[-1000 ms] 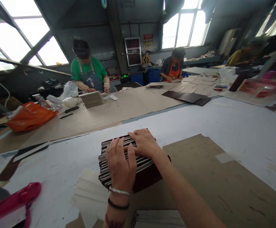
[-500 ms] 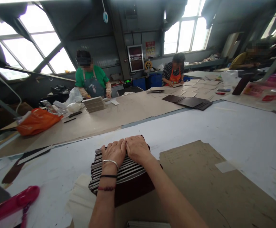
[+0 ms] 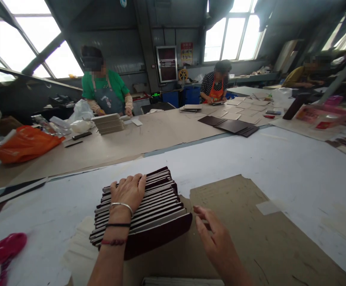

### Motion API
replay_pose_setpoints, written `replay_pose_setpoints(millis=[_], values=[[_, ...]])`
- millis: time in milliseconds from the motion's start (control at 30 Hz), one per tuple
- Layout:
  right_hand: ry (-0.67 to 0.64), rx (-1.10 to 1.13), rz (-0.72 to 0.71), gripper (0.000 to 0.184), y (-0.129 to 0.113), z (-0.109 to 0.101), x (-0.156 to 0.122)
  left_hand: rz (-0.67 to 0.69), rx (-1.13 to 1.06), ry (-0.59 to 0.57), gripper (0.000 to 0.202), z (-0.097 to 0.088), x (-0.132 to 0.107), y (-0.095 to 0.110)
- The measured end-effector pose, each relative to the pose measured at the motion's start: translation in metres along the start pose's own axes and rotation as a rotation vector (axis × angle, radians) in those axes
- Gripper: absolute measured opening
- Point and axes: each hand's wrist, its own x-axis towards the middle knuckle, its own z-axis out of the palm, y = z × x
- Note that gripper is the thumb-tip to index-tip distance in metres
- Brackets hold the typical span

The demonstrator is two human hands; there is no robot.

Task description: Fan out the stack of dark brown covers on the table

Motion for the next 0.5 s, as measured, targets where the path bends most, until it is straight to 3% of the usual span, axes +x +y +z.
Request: replay_pose_setpoints(millis=[200, 367, 500], values=[[0.075, 0.045, -0.076, 0.029, 0.001, 0.026, -0.006, -0.028, -0.004, -0.004, 0.048, 0.001, 0.002, 0.0], [0.146, 0.056, -0.051, 0.019, -0.003, 0.028, -0.005, -0.02, -0.01, -0.016, 0.047, 0.001, 0.004, 0.0], [0.092, 0.058, 0.04, 0.018, -0.007, 0.029, -0.011, -0.033, 0.0, -0.016, 0.048, 0.001, 0.004, -0.001]])
